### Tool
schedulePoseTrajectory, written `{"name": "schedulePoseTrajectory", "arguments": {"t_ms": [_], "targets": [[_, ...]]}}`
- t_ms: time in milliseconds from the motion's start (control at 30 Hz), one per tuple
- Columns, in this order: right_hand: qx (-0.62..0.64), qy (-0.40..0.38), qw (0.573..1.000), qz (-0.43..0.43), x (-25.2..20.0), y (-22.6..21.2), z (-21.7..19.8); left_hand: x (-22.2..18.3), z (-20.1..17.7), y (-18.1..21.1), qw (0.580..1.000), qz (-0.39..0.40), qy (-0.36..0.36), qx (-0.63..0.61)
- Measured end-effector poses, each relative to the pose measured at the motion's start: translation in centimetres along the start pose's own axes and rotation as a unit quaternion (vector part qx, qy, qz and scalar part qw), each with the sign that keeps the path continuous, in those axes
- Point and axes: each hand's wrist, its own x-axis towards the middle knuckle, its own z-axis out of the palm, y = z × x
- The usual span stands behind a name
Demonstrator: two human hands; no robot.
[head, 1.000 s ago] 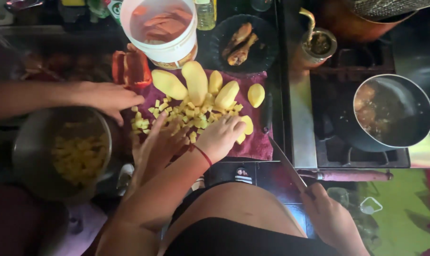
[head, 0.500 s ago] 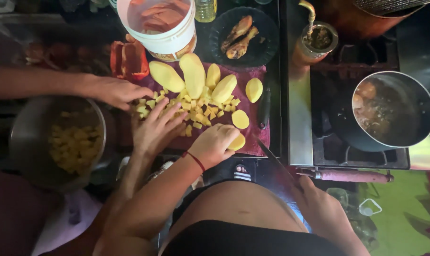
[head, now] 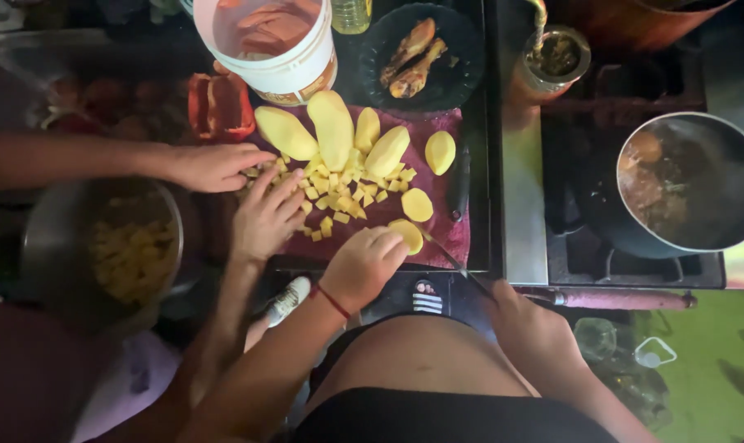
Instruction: Slicing potatoes on a cutting board using a knife and transferring them to a pot
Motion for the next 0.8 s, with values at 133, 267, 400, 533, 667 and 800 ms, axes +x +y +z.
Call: {"name": "schedulePoseTrajectory", "arguments": {"t_ms": [133,267,400,533,667,800], "targets": [[-0.03,-0.064,0.997,0.004,2.8,-1.2,-1.5,-0.9,0.9,0.3,1.0,-0.015,0.017,0.008],[0.018,-0.102,0.992,0.071,4.0,-1.9,-1.4,-1.5,1.8,0.2,1.0,-0.004,0.006,0.017],[0.062,-0.281,0.953,0.095,5.6,-2.1,-4.0,-1.3,1.7,0.3,0.999,0.001,0.008,0.034],[-0.004,-0.074,0.993,0.093,4.2,-4.0,0.4,-4.4,7.0,-1.2,0.993,0.038,0.057,0.092],[0.026,-0.035,0.993,0.107,4.8,-4.5,1.1,-4.0,7.3,-1.7,0.992,0.054,0.059,0.102],[0.044,-0.079,0.989,0.118,3.5,-4.1,3.3,-4.4,7.1,-1.7,0.99,0.065,0.053,0.113]]}}
